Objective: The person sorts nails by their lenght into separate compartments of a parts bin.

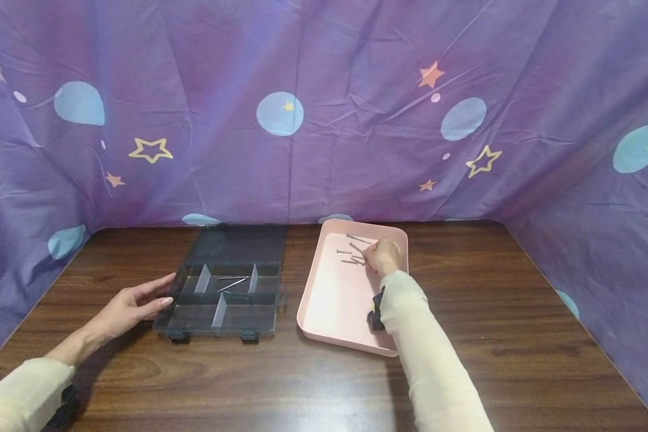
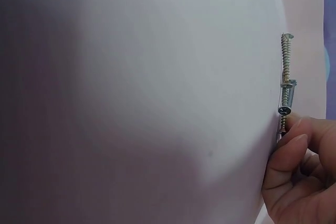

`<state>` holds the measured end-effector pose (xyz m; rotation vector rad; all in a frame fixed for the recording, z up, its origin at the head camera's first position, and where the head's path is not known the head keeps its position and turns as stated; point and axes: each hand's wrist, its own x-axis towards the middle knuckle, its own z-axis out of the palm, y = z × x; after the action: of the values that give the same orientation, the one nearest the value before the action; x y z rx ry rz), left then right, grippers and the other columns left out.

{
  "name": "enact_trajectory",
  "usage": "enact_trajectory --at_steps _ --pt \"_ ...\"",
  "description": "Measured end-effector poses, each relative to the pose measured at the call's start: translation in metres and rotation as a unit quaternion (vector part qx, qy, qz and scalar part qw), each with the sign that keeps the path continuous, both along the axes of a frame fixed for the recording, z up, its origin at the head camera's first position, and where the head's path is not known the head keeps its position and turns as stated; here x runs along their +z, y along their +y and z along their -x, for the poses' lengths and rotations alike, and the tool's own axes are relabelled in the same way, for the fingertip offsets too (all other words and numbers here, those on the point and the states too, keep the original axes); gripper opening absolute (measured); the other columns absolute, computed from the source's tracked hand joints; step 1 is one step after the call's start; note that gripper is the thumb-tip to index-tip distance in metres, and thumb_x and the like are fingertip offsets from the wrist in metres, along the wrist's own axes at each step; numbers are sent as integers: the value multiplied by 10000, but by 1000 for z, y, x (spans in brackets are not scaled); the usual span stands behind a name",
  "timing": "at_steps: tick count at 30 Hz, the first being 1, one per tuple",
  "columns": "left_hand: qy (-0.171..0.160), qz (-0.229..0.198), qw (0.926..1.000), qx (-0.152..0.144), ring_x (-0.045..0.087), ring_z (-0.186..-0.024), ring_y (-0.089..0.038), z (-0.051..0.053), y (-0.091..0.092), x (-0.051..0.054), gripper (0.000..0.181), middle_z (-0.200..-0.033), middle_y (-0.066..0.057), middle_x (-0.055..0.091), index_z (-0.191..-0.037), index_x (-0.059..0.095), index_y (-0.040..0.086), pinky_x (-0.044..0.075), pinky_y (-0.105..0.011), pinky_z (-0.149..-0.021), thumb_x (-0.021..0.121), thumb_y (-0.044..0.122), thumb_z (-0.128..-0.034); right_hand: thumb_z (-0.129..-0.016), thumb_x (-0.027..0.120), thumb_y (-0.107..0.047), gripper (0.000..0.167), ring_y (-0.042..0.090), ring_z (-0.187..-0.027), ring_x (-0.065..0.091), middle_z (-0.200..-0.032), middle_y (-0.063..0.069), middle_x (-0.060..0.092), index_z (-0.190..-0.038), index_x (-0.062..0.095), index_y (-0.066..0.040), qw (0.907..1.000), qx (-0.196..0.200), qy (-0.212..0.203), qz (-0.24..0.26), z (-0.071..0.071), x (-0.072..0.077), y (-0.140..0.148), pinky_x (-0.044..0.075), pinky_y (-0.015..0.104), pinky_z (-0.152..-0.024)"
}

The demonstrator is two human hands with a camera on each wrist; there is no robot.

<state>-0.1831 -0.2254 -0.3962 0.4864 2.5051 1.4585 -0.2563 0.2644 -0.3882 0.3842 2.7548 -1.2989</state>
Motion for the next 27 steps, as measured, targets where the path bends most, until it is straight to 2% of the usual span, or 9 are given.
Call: enact_trajectory --at_steps 9,20,27 --pt "17 -63 10000 -10 538 -936 113 1 0 -1 591 -1406 -311 377 -1437 333 -30 546 -267 -755 583 182 -945 -876 537 -61 200 56 -469 430 -467 -66 458 -687 584 -18 9994 -223 -38 252 0 0 -1 357 187 -456" --pt "-38 -19 10000 71 539 -933 106 0 1 0 598 -1399 -313 388 -1439 334 -22 551 -277 -758 587 195 -943 -904 516 -87 247 63 -470 422 -456 -65 443 -663 555 -55 9989 -333 27 315 0 -2 -2 338 192 -449" --pt "-57 -18 9999 102 535 -933 110 1 1 -1 601 -1404 -306 385 -1438 335 -24 549 -271 -761 591 197 -941 -918 481 -55 283 67 -456 385 -449 -65 393 -639 524 -51 9973 -424 61 597 1 -4 -4 303 195 -444"
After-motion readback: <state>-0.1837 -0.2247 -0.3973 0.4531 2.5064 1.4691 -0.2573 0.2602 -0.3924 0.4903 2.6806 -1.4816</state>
